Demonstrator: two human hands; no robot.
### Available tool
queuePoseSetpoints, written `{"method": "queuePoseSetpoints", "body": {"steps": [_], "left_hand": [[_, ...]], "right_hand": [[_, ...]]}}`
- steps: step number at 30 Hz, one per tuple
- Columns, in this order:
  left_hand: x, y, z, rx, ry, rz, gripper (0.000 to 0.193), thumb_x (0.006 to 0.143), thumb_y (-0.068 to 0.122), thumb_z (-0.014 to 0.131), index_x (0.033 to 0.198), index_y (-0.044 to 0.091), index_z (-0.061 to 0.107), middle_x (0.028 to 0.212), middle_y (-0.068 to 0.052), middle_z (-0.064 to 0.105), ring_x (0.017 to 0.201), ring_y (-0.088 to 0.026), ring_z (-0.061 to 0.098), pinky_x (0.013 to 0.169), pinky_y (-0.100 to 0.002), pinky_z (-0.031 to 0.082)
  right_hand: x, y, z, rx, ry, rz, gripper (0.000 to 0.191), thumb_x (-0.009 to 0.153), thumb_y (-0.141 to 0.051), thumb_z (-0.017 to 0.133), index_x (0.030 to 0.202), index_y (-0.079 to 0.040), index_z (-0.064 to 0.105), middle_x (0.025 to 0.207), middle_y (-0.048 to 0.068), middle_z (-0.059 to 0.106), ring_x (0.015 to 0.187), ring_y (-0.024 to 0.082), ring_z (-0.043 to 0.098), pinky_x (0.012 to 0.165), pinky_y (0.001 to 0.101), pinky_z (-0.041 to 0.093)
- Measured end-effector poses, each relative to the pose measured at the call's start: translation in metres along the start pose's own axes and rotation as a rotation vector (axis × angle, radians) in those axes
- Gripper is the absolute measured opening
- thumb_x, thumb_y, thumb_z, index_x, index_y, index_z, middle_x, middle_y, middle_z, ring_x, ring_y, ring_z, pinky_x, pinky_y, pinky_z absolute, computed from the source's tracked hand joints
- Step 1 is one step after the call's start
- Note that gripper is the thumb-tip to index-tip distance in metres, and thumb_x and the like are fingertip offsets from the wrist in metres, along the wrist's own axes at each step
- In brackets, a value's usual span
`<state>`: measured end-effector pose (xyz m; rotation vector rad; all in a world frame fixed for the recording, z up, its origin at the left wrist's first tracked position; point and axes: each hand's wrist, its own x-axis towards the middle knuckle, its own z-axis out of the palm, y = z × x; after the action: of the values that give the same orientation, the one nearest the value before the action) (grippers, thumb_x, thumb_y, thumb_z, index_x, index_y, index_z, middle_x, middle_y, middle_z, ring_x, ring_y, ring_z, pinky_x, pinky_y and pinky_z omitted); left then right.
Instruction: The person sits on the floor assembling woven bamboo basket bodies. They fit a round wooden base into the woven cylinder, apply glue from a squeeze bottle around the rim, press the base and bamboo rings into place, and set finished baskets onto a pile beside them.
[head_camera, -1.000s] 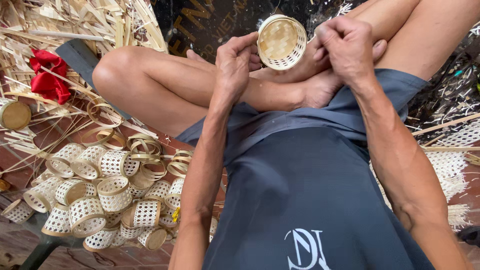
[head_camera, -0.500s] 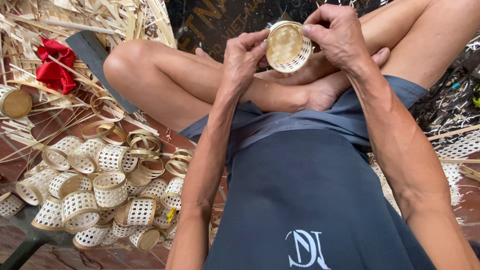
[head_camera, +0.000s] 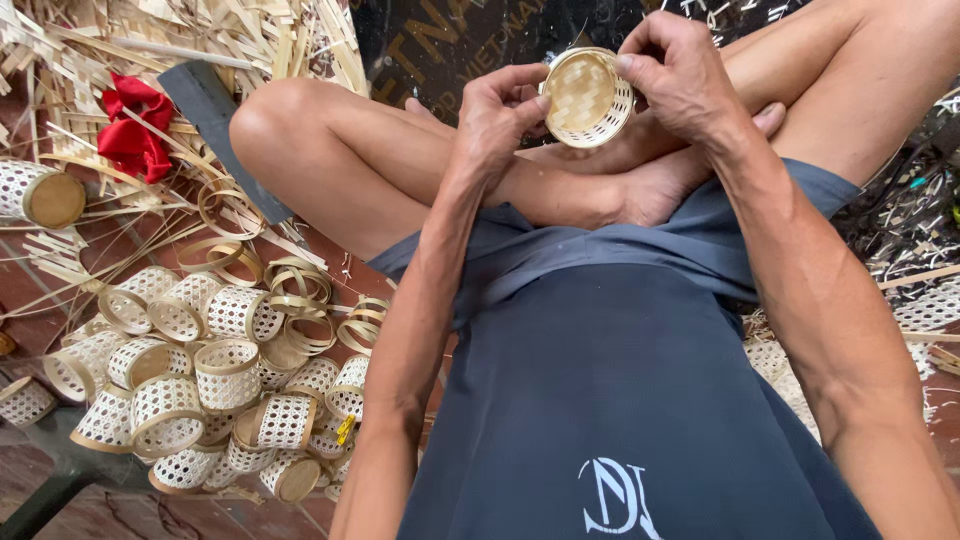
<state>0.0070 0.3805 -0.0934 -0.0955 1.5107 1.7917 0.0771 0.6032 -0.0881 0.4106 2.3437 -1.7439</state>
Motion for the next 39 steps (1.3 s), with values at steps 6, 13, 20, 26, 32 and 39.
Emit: {"method": "queuePoseSetpoints", "body": {"steps": [6, 13, 20, 26, 32, 39], "left_hand": [[-0.009, -0.008, 0.005, 0.061, 0.024, 0.032, 0.038, 0.089, -0.007, 0.076, 0.126, -0.007, 0.069, 0.085, -0.001, 0.067, 0.074, -0.008, 0.064, 0.070, -0.025, 0.061], [-0.018, -0.032, 0.012, -0.059, -0.058, 0.113, 0.047, 0.090, -0.011, 0.075, 0.135, -0.004, 0.065, 0.097, -0.002, 0.064, 0.085, -0.008, 0.061, 0.077, -0.023, 0.057], [-0.014, -0.033, 0.001, 0.053, -0.030, 0.140, 0.043, 0.091, -0.010, 0.075, 0.133, -0.003, 0.067, 0.099, -0.005, 0.061, 0.085, -0.012, 0.064, 0.077, -0.026, 0.062], [-0.016, -0.038, 0.002, -0.009, -0.011, 0.093, 0.040, 0.093, -0.010, 0.071, 0.132, -0.003, 0.068, 0.101, -0.004, 0.058, 0.087, -0.013, 0.066, 0.078, -0.028, 0.065], [-0.012, -0.040, -0.002, -0.103, -0.016, 0.007, 0.041, 0.093, -0.009, 0.071, 0.133, -0.006, 0.065, 0.096, -0.007, 0.067, 0.082, -0.013, 0.067, 0.074, -0.029, 0.063], [-0.008, -0.036, -0.006, -0.143, -0.008, -0.080, 0.040, 0.093, -0.007, 0.072, 0.132, -0.009, 0.064, 0.092, -0.007, 0.068, 0.079, -0.014, 0.068, 0.073, -0.030, 0.064]], "right_hand": [[-0.024, -0.018, 0.008, -0.127, 0.341, -0.152, 0.011, 0.108, -0.004, 0.073, 0.107, 0.006, 0.067, 0.087, 0.008, 0.068, 0.074, 0.013, 0.064, 0.065, 0.0272, 0.052], [-0.021, -0.035, 0.056, 0.585, 0.082, 0.287, 0.014, 0.097, -0.006, 0.076, 0.101, 0.004, 0.066, 0.084, 0.006, 0.070, 0.071, 0.011, 0.067, 0.062, 0.0245, 0.057], [-0.009, -0.041, 0.060, 0.946, 0.023, 0.382, 0.018, 0.095, -0.003, 0.074, 0.108, 0.007, 0.066, 0.097, 0.012, 0.073, 0.082, 0.020, 0.074, 0.073, 0.0342, 0.066], [-0.008, -0.036, 0.067, 0.983, 0.020, 0.380, 0.019, 0.093, -0.001, 0.073, 0.109, 0.008, 0.066, 0.097, 0.016, 0.073, 0.080, 0.023, 0.074, 0.068, 0.0365, 0.065], [-0.007, -0.028, 0.070, 1.002, 0.037, 0.279, 0.020, 0.096, 0.002, 0.075, 0.112, 0.009, 0.066, 0.101, 0.014, 0.073, 0.086, 0.020, 0.072, 0.077, 0.0317, 0.063], [-0.006, -0.031, 0.034, 0.456, -0.248, 0.340, 0.019, 0.090, -0.001, 0.072, 0.108, 0.002, 0.071, 0.095, 0.007, 0.074, 0.086, 0.012, 0.071, 0.077, 0.0257, 0.060]]}}
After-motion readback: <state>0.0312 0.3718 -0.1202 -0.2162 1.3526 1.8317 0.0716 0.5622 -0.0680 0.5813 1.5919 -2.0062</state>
